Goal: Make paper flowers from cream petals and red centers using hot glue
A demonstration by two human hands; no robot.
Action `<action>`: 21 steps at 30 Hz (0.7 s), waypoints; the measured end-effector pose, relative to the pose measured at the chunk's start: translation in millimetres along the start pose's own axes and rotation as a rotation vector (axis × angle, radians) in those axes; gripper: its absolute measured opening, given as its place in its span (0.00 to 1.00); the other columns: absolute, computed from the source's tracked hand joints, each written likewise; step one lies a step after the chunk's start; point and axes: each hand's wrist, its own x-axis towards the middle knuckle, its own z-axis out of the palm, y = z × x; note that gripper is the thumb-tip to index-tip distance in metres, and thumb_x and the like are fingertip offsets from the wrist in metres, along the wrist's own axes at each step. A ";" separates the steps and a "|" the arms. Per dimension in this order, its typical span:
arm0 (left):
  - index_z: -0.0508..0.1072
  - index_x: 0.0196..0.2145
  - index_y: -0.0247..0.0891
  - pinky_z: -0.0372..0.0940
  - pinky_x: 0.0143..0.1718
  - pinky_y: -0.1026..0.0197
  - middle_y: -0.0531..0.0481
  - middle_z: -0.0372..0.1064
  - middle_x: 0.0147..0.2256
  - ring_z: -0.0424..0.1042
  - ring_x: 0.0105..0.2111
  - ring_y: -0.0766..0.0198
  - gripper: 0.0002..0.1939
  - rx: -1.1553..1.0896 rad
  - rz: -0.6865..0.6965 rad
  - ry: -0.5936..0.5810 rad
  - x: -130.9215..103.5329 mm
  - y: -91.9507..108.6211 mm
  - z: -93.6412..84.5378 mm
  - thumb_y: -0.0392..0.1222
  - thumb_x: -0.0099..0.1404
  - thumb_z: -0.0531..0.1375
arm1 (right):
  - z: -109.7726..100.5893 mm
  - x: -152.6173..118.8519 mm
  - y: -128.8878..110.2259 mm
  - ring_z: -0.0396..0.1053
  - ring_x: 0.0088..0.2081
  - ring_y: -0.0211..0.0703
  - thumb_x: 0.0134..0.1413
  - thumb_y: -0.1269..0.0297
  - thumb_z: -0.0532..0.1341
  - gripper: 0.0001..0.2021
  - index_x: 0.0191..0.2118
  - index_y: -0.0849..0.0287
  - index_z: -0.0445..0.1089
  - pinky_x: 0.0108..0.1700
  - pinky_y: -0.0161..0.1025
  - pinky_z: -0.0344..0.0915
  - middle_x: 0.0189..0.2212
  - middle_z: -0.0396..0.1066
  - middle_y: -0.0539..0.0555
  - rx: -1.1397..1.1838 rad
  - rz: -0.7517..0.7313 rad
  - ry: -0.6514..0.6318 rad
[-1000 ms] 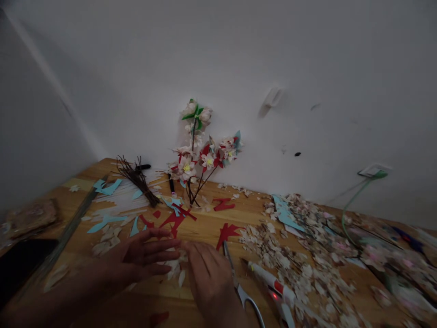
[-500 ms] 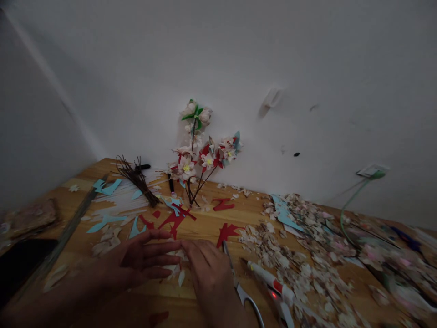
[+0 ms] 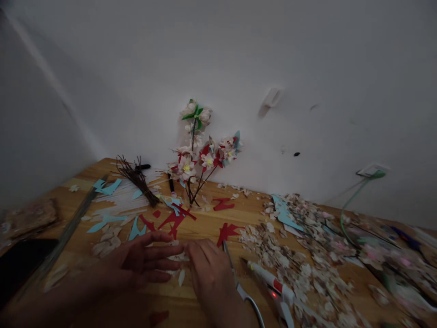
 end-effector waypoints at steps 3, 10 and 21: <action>0.71 0.41 0.43 0.62 0.46 0.56 0.50 0.74 0.46 0.72 0.46 0.57 0.27 0.010 0.024 -0.009 0.2 -0.7 0.9 0.22 0.45 0.67 | -3.1 2.5 0.0 0.71 0.28 0.40 0.59 0.74 0.49 0.10 0.36 0.58 0.67 0.30 0.35 0.68 0.26 0.73 0.53 0.047 0.044 -0.010; 0.70 0.41 0.46 0.61 0.47 0.54 0.51 0.71 0.49 0.71 0.47 0.56 0.28 0.155 0.064 0.025 -2.7 -3.6 3.4 0.19 0.47 0.63 | -9.2 6.9 -2.2 0.71 0.27 0.40 0.60 0.71 0.50 0.09 0.35 0.58 0.67 0.29 0.35 0.67 0.26 0.73 0.52 0.054 0.077 -0.002; 0.65 0.44 0.46 0.57 0.50 0.51 0.48 0.66 0.54 0.68 0.50 0.58 0.27 0.394 0.093 0.046 -12.3 -3.1 18.1 0.19 0.50 0.59 | -12.0 6.4 -4.3 0.70 0.26 0.41 0.64 0.69 0.46 0.15 0.34 0.60 0.69 0.26 0.35 0.65 0.24 0.72 0.54 -0.036 -0.028 -0.151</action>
